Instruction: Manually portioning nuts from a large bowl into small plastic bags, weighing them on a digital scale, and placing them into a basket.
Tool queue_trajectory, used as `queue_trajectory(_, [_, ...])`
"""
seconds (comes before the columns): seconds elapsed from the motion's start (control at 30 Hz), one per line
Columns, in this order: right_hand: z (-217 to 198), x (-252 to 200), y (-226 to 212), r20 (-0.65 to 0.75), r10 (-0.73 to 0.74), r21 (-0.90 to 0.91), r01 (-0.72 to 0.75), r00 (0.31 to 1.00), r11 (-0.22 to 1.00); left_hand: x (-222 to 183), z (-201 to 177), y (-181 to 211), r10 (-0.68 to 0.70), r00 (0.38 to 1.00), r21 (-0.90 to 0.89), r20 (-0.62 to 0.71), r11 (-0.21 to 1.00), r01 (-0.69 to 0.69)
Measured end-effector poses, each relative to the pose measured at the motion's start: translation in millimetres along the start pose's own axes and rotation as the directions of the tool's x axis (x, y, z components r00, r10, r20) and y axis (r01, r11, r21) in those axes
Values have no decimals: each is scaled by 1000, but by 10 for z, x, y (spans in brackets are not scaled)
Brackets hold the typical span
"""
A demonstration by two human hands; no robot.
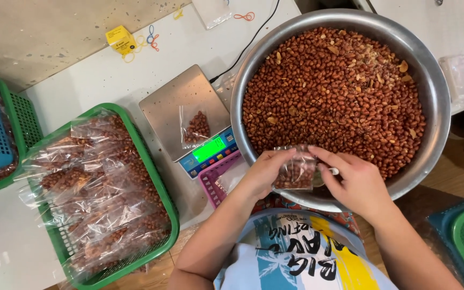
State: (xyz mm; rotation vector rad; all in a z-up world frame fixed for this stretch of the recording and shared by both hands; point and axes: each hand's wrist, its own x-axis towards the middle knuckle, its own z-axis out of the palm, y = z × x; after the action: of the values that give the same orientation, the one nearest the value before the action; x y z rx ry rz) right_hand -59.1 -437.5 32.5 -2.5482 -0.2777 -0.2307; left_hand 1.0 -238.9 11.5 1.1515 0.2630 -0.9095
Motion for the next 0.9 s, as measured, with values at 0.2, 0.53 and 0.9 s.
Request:
queue_trajectory(0.2, [-69, 34, -135, 123, 64, 20, -67, 990, 998, -182, 40, 81, 145, 976, 170, 160, 970, -172])
queue_trajectory(0.53, [-58, -27, 114, 158, 158, -163, -132, 975, 978, -210, -312, 279, 180, 973, 368, 148, 903, -223])
queue_trajectory(0.9, [49, -74, 238, 130, 99, 26, -103, 987, 994, 529, -2479, 541, 780, 568, 871, -263, 445, -208])
